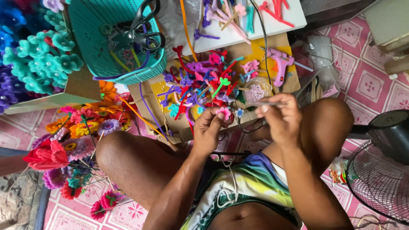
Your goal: The person is assembling small decorative items by cutting pipe cleaners and gluing fabric flowers and clips onto them.
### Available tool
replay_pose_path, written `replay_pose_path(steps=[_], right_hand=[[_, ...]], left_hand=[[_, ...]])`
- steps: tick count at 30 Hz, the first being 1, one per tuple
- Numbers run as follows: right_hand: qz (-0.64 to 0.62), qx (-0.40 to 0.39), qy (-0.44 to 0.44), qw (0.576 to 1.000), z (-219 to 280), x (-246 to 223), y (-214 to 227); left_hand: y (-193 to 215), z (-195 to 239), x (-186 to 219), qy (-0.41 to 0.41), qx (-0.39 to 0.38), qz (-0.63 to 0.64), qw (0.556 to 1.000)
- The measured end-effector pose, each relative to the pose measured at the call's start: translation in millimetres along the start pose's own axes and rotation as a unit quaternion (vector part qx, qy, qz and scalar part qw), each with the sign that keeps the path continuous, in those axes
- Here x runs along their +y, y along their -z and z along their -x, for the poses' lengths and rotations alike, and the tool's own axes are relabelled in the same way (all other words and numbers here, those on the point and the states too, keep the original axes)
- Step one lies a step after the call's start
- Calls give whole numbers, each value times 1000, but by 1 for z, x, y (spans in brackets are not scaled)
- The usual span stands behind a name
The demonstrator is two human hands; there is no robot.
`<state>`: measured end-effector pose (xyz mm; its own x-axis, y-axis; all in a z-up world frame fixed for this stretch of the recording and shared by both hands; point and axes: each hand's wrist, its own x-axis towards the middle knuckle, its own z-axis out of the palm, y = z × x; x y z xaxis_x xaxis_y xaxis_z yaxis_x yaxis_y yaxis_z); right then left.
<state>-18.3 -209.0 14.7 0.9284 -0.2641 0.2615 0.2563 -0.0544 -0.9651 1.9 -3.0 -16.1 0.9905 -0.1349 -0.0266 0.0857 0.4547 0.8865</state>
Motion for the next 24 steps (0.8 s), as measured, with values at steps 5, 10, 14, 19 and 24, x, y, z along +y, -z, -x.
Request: replay_pose_path(steps=[5, 10, 14, 19, 24], right_hand=[[133, 99, -83, 983, -12, 65, 39], [232, 169, -153, 945, -13, 107, 33], [252, 163, -112, 947, -13, 120, 29], [306, 140, -81, 938, -13, 134, 37], [388, 100, -55, 915, -11, 136, 43]], left_hand=[[0, -2, 9, 65, -34, 80, 994], [-3, 1, -6, 65, -63, 85, 992], [3, 1, -14, 73, -46, 67, 994], [8, 5, -21, 95, -38, 86, 991], [5, -5, -7, -38, -56, -60, 996]])
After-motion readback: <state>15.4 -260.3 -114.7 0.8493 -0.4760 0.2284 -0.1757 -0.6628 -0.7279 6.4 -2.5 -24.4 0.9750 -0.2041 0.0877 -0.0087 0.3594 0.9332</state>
